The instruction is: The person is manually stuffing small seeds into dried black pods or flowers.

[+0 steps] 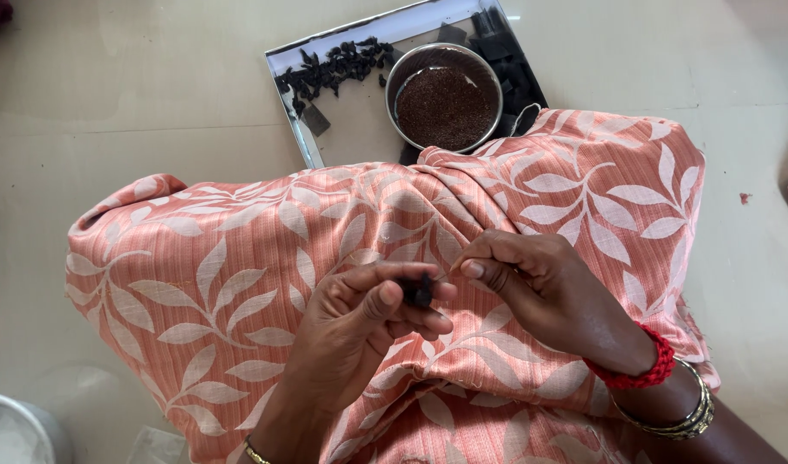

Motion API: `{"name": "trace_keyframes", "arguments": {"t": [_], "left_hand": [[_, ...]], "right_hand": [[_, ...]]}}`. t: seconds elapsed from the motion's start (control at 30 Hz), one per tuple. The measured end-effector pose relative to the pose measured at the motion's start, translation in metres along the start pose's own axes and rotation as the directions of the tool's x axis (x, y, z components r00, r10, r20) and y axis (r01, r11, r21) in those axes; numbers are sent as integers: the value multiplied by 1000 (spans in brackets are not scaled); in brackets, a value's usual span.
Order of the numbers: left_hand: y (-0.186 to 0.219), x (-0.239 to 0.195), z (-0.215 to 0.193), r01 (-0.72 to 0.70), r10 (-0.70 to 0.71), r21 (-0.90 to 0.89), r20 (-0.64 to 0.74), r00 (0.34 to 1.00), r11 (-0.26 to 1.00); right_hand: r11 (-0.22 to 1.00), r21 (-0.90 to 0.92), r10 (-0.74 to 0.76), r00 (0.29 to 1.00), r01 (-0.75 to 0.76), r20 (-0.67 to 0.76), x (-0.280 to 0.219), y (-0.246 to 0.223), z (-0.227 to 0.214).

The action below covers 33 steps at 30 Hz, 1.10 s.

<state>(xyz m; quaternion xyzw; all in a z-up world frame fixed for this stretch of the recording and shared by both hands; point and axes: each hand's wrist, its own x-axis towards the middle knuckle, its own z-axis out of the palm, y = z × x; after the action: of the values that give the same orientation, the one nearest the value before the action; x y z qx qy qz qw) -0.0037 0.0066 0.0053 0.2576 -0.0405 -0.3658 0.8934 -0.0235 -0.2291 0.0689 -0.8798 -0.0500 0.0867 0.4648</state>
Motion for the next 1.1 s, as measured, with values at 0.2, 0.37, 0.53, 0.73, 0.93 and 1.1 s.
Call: {"name": "trace_keyframes", "arguments": {"t": [0.2, 0.37, 0.53, 0.73, 0.93, 1.1], "left_hand": [[5, -1, 10, 18, -18, 14, 20, 1000, 1000], [3, -3, 9, 26, -25, -31, 26, 999, 999], [5, -3, 12, 41, -40, -67, 15, 999, 997], [4, 0, 16, 24, 5, 233, -121, 993, 972], [17, 16, 25, 20, 108, 545, -202, 973, 838], [28, 28, 6, 191, 29, 554, -363, 931, 810]], "right_hand": [[998, 61, 19, 1000, -20, 17, 2, -1, 1], [998, 64, 15, 1000, -16, 22, 2, -1, 2], [998, 65, -24, 999, 22, 28, 3, -1, 3], [993, -115, -33, 999, 37, 38, 4, -10, 3], [953, -203, -204, 973, 223, 109, 2, -1, -17], [896, -370, 345, 910, -247, 228, 1, 16, -89]]}}
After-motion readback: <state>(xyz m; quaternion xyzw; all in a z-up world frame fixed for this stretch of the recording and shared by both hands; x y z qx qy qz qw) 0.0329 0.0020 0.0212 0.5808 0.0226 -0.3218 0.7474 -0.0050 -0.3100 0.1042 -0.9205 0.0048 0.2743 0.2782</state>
